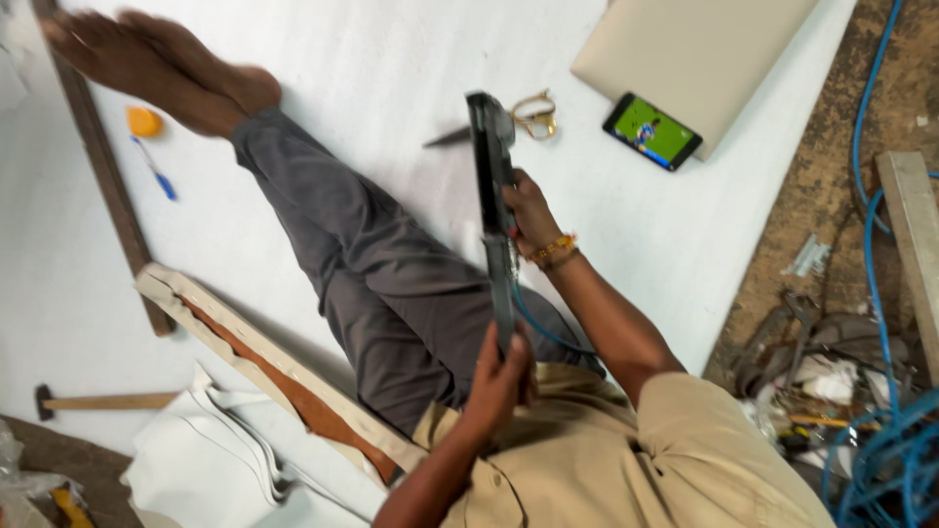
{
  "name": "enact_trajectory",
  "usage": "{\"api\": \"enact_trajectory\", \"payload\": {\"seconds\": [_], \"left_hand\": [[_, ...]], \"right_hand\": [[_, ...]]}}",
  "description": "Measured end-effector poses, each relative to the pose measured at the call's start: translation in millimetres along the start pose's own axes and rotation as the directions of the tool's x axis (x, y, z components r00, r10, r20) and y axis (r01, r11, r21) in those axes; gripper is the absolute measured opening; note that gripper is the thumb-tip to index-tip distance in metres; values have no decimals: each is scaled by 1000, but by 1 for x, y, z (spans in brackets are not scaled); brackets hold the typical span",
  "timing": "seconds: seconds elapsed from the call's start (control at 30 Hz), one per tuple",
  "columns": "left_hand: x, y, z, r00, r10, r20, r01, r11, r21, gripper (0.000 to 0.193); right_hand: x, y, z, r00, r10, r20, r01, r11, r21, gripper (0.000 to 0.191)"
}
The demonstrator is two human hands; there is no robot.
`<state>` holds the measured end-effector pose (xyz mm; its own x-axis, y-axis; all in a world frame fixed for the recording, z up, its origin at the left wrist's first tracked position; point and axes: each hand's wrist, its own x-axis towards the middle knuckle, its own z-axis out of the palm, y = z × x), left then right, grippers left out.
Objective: The person sits on the floor with a long wooden furniture frame across their lap, folds a strip of beige fabric over the frame edge, and smooths and aligns it by hand. They use a pneumatic nail gun to fasten the fabric along the frame and press the fabric flat with their hands as they work along its length.
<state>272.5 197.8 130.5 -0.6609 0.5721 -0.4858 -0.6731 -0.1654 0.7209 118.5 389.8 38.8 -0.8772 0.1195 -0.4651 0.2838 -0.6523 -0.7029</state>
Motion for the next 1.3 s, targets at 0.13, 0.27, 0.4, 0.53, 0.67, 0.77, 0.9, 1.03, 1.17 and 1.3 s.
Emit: {"api": "enact_trajectory", "payload": {"seconds": [0.13,0.27,0.4,0.53,0.67,0.77,0.9,1.03,1.17,1.3], "left_hand": [[6,-7,6,991,130,14,-131,972,193,31],[11,-6,0,987,158,0,-156,973,172,27],[6,0,-5,989,144,-41,-139,985,101,26],[-4,7,-8,997,61,-50,-56,993,105,28],[-11,14,-4,998,19,-61,-8,986,169,27],[-14,18,1,999,13,-34,-5,973,229,27],[-19,19,6,1000,6,-10,-4,970,243,27],[-21,17,6,1000,9,3,-10,960,280,26],[-23,13,4,994,111,18,-109,917,384,25],[-24,13,6,996,87,32,-92,908,410,26]], "right_hand": [[14,-13,19,978,-89,189,84,996,35,31],[17,-13,30,969,-71,235,38,989,142,29],[20,-24,29,964,-113,241,193,920,-341,33],[-12,-61,28,812,-506,290,523,414,-745,44],[-42,-127,43,504,-506,700,731,-181,-658,45],[-45,-160,68,507,-289,812,672,-457,-583,48],[-49,-183,86,507,-196,839,624,-588,-515,32],[-47,-196,85,499,-106,860,611,-661,-435,24],[-39,-204,75,539,19,842,643,-656,-397,31],[-32,-200,65,583,3,813,684,-543,-488,31]]}}
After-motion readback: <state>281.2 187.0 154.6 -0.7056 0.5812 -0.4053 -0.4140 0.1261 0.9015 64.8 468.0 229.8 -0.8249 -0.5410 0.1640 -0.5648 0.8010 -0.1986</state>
